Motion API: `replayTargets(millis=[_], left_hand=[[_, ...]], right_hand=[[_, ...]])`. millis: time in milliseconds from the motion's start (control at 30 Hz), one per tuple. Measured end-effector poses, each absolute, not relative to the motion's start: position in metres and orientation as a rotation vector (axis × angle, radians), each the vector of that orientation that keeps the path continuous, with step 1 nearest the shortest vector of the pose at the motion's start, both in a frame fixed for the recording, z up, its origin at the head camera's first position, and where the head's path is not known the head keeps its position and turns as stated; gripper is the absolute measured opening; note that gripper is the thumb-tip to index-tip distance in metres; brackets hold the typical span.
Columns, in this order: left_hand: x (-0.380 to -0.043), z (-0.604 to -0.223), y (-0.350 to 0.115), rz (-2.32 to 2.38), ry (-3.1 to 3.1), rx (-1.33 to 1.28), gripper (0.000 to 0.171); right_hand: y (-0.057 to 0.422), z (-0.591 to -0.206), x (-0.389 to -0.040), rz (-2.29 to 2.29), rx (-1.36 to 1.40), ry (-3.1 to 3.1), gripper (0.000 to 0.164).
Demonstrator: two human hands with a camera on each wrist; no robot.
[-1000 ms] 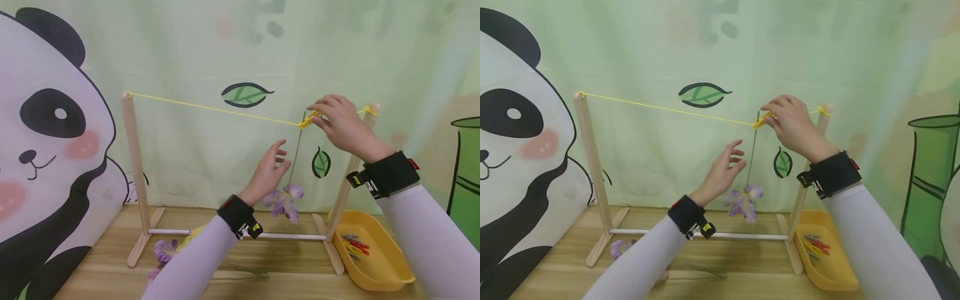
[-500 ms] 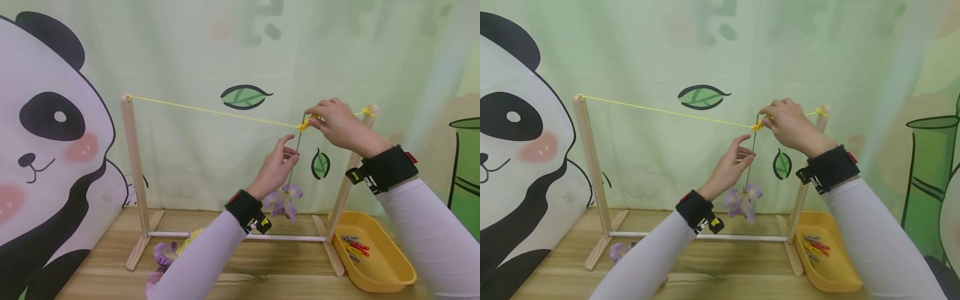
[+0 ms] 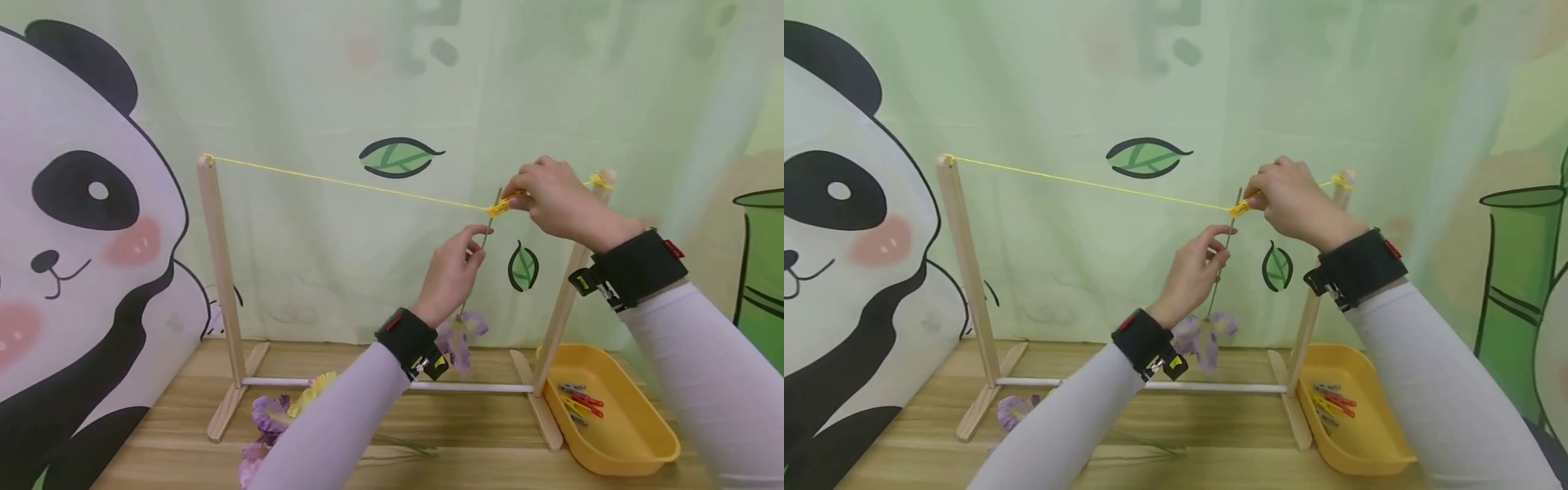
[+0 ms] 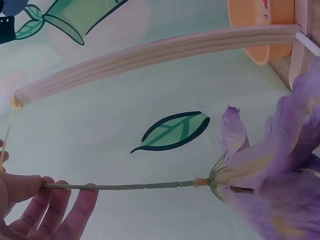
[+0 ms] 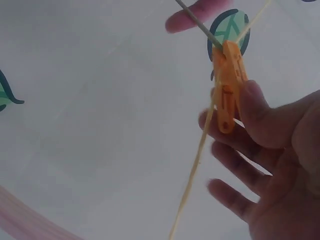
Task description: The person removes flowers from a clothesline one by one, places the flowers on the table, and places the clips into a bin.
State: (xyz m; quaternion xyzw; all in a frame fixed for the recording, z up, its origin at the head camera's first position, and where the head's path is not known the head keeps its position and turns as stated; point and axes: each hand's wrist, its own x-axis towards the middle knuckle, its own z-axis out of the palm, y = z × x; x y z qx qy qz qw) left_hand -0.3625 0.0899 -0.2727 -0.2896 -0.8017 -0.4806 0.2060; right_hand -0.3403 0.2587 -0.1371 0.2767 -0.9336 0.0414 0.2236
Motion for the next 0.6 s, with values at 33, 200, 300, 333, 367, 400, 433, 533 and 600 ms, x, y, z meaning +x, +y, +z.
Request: replayTargets(millis=[33, 200, 300, 333, 367, 400, 433, 533, 600], left_hand=[[-0.363, -0.273, 0.09, -1.327, -2.233, -0.802, 0.034], [-0.362, -0.272, 0.09, -1.3, -2.228, -0.79, 0.035], [-0.362, -0.272, 0.09, -1.299, -2.215, -0.788, 0.035], [-0.362, -0.272, 0.09, -1.3, -2.21, -0.787, 0.035], [-0.362, -0.273, 0.09, -1.301, -2.207, -0.788, 0.035], [-0.362, -0.273, 0.09, -1.303, -2.206, -0.788, 0.034], [-0.362, -0.274, 0.09, -1.304, -2.205, -0.79, 0.034], [-0.361, -0.276, 0.089, -1.293, -2.206, -0.794, 0.034], [-0.361, -0.278, 0.088, -1.281, -2.205, -0.798, 0.034]], right_hand=[[0.258, -0.137, -0.34, 0.118, 0.76, -2.567, 0.012], [0.259, -0.141, -0.342, 0.172, 0.749, -2.484, 0.004], [0.261, -0.147, -0.344, 0.235, 0.744, -2.415, 0.003], [0.262, -0.149, -0.345, 0.256, 0.736, -2.392, 0.003], [0.263, -0.151, -0.346, 0.272, 0.726, -2.368, 0.003], [0.263, -0.152, -0.347, 0.286, 0.713, -2.343, 0.003], [0.264, -0.153, -0.347, 0.302, 0.697, -2.317, 0.003], [0.265, -0.154, -0.346, 0.342, 0.651, -2.227, 0.004], [0.264, -0.153, -0.345, 0.386, 0.628, -2.165, 0.004]])
